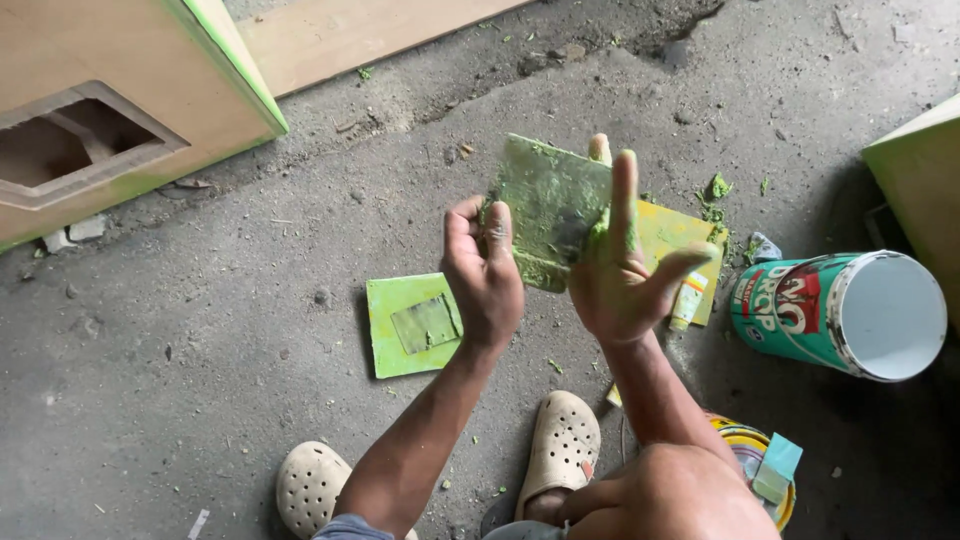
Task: Applying putty to wooden cabinets and cleaning the application tools
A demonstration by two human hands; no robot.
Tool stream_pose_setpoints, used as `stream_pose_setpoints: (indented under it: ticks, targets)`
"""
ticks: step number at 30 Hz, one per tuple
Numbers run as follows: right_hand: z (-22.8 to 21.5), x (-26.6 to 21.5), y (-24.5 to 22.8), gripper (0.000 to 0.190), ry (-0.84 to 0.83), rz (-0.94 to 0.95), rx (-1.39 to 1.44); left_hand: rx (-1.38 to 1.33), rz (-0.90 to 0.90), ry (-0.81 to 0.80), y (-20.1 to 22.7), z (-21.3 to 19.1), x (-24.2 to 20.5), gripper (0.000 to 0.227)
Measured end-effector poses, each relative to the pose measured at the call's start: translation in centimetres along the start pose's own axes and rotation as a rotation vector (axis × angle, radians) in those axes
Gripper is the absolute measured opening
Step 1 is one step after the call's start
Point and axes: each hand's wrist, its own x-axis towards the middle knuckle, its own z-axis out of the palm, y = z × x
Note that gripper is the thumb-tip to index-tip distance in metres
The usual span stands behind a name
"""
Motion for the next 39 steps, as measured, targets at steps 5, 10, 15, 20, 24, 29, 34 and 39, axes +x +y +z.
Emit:
stream_pose_setpoints:
  ticks: [5, 10, 15, 20, 24, 29, 34, 39]
  targets:
    - [1.3, 0.0, 0.5, 0.091, 0.205, 0.006, -0.303, -0.219, -0.189, -0.019, -0.6, 0.6, -0.4, 0.017]
    - [-2.0, -2.3, 4.7, 0.103, 0.139, 0.036, -0.353, -0.544, -0.281, 0.061, 1.2, 0.5, 0.5, 0.016]
    - [-7.6, -4.6, 5.9, 0.112, -0.036, 0.029, -0.202, 0.02, 0.331, 0.05, 1.4, -2.2, 2.0, 0.017]
    - [-6.3, -2.6, 2.7, 0.111, -0.072, 0.068, -0.414, 0.265, 0.598, -0.005, 0.5, -3.0, 3.1, 0.017]
    - [-9.6, -4.5, 4.5, 0.108, -0.005, 0.12, -0.306, 0.242, 0.606, -0.07, -0.8, -2.2, 1.8, 0.019]
    - [-6.3, -2.0, 2.2, 0.115, -0.023, 0.157, -0.356, 0.222, 0.695, -0.043, -1.6, -2.0, 1.8, 0.015]
    - [-10.4, -4.6, 4.0, 0.077, -0.021, 0.255, -0.285, 0.228, 0.712, -0.044, -1.3, -1.3, 0.8, 0.015]
    - [-5.3, -2.3, 1.8, 0.115, -0.12, 0.194, 0.034, 0.182, 0.736, -0.005, -2.2, -1.6, 1.4, 0.015]
